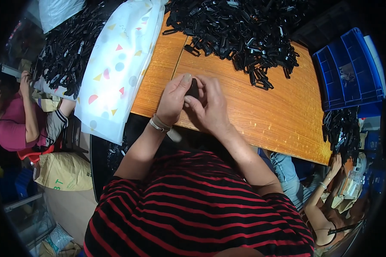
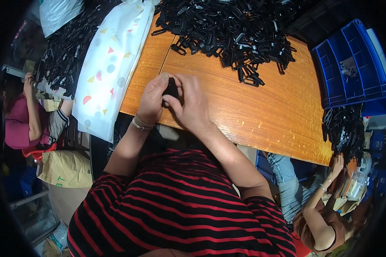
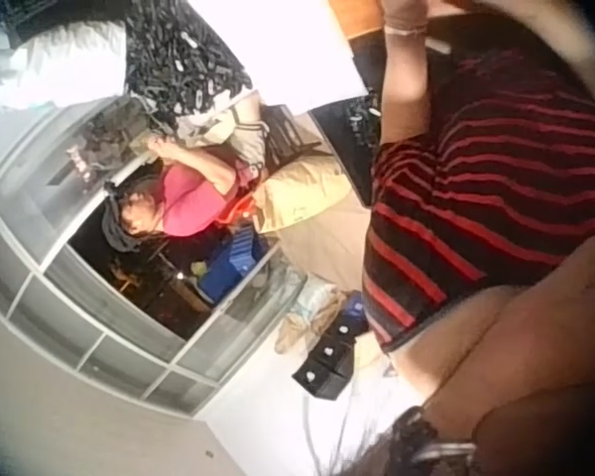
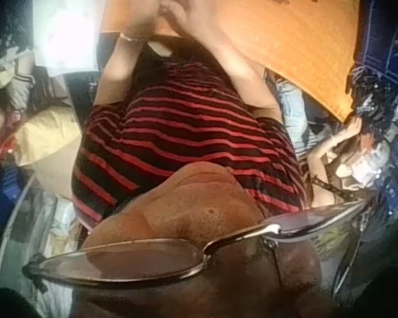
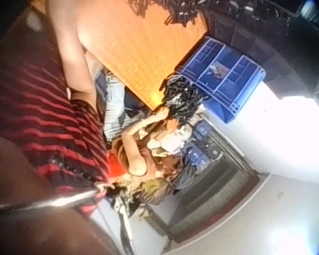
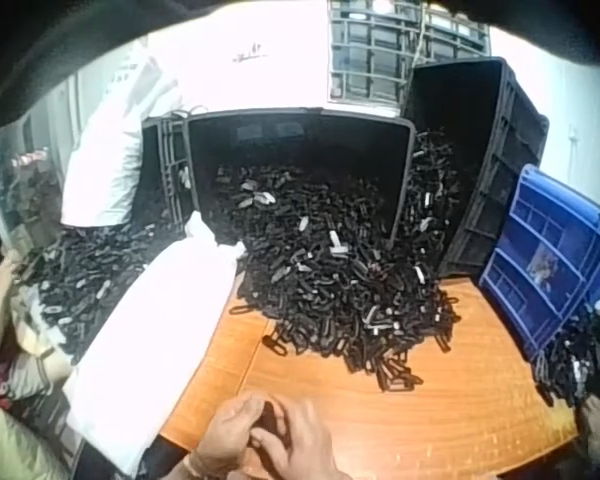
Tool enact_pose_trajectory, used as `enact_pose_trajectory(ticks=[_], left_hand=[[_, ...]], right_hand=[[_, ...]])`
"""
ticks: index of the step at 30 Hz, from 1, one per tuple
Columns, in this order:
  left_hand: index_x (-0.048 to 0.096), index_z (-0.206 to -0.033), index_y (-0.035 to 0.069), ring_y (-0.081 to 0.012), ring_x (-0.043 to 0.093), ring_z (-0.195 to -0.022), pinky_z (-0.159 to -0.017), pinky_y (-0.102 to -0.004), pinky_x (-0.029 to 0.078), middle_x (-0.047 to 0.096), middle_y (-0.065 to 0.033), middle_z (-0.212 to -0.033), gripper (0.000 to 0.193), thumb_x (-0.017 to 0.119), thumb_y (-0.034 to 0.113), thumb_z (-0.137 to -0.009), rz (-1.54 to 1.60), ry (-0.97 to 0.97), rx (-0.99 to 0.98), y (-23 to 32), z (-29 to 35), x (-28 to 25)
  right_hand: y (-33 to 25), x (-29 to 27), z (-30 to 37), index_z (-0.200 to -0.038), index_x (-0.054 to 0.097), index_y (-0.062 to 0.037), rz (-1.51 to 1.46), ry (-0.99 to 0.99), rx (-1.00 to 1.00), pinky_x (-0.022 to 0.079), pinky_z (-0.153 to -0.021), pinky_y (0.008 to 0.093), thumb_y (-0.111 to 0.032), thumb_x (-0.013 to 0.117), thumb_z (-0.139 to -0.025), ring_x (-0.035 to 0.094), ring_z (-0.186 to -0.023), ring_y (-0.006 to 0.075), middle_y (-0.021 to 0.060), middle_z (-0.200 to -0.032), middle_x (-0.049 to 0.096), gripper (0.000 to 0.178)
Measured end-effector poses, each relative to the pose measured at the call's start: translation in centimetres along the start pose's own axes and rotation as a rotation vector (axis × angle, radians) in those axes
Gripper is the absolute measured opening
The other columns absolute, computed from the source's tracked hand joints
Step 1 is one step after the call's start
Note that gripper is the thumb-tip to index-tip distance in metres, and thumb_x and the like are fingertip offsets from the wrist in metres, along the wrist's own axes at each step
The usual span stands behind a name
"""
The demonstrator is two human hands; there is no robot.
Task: Assembling small black plastic clips by snapping two parts together from a large pile on a workbench.
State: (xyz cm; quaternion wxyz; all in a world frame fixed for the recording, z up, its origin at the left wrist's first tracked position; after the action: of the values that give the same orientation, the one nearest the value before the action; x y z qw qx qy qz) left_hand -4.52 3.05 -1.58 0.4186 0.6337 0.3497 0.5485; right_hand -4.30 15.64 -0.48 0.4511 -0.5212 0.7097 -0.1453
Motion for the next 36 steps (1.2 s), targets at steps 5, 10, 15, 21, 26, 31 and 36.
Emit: enact_pose_trajectory(ticks=[5, 10, 15, 21, 26, 31, 36], left_hand=[[0.059, -0.087, 0.003, -0.0094, 0.056, -0.067, -0.062, -0.0223, 0.045, 0.06, -0.0023, -0.075, 0.037, 0.042, 0.032, -0.103, -0.034, 0.005, -0.022, 0.8, 1.0, -0.8], [0.061, -0.085, 0.007, -0.0062, 0.047, -0.057, -0.051, -0.0209, 0.036, 0.058, 0.0007, -0.069, 0.036, 0.042, 0.033, -0.101, -0.207, 0.275, -0.272, 1.0, 6.9, -6.0], [0.063, -0.082, 0.003, -0.0287, 0.063, -0.065, -0.064, -0.0376, 0.05, 0.063, -0.0107, -0.069, 0.036, 0.054, 0.035, -0.094, -1.286, 0.323, -0.552, 0.7, 17.3, -13.5], [0.062, -0.102, 0.002, -0.0369, 0.065, -0.078, -0.071, -0.0456, 0.052, 0.067, -0.017, -0.083, 0.034, 0.063, 0.032, -0.086, -1.898, 0.366, -0.288, -3.4, 23.4, -19.1], [0.064, -0.109, 0.007, -0.0377, 0.064, -0.086, -0.075, -0.0443, 0.051, 0.066, -0.0179, -0.088, 0.032, 0.066, 0.025, -0.083, -1.631, -0.001, -0.757, 1.1, 18.7, -12.9], [0.064, -0.097, 0.001, -0.031, 0.065, -0.081, -0.071, -0.036, 0.051, 0.066, -0.0159, -0.085, 0.016, 0.06, 0.014, -0.089, -1.025, -0.298, -0.152, 5.0, 10.9, -5.4], [0.065, -0.101, 0.002, -0.0304, 0.064, -0.084, -0.075, -0.0359, 0.051, 0.065, -0.0148, -0.091, 0.017, 0.062, 0.009, -0.086, -1.198, 0.052, 0.322, 3.0, 0.2, -3.3]], right_hand=[[-1.2, 1.1, 0.0, -0.117, 0.054, -0.0016, -0.164, -0.015, 0.043, 0.048, -0.07, 0.0341, -0.015, 0.075, -0.08, 0.058, -0.081, 0.0266, 0.013, -0.095, 0.054, 0.045], [-0.3, 3.3, -0.2, -0.112, 0.058, -0.0034, -0.459, -0.438, 0.154, 0.048, -0.067, 0.0329, -0.02, 0.078, -0.078, 0.057, -0.072, 0.0189, 0.0081, -0.089, 0.057, 0.043], [3.2, 3.3, -6.3, -0.105, 0.064, -0.004, 0.154, -0.303, -0.057, 0.052, -0.072, 0.0382, -0.02, 0.069, -0.084, 0.063, -0.084, 0.0294, 0.0148, -0.095, 0.059, 0.027], [7.9, 4.3, -12.8, -0.105, 0.063, -0.0053, 0.694, -0.398, -0.054, 0.052, -0.075, 0.0445, -0.01, 0.054, -0.087, 0.063, -0.086, 0.0378, 0.0162, -0.109, 0.056, 0.021], [7.4, 2.0, -9.3, -0.102, 0.065, -0.0043, 0.425, -0.433, -0.287, 0.051, -0.075, 0.0432, -0.004, 0.053, -0.086, 0.063, -0.088, 0.0365, 0.0145, -0.11, 0.056, 0.02], [5.4, -1.5, -6.4, -0.096, 0.067, -0.0032, 0.206, -0.259, -0.221, 0.053, -0.067, 0.0369, 0.0, 0.066, -0.083, 0.064, -0.086, 0.0291, 0.0126, -0.101, 0.059, 0.013], [5.7, -2.7, -3.7, -0.097, 0.068, -0.0037, 0.147, -0.312, -0.136, 0.053, -0.07, 0.0361, -0.002, 0.066, -0.084, 0.064, -0.087, 0.0284, 0.0125, -0.101, 0.059, 0.013]])
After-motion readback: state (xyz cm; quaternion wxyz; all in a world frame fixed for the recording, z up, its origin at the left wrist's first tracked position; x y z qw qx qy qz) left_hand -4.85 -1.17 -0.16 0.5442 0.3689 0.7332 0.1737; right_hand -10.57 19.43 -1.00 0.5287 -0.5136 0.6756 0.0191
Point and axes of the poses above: each hand's wrist, its own z-axis away from the middle knuckle, its own x-axis out of the palm, y = z × x, the point moved 3 cm from there along -z, towards the middle knuckle
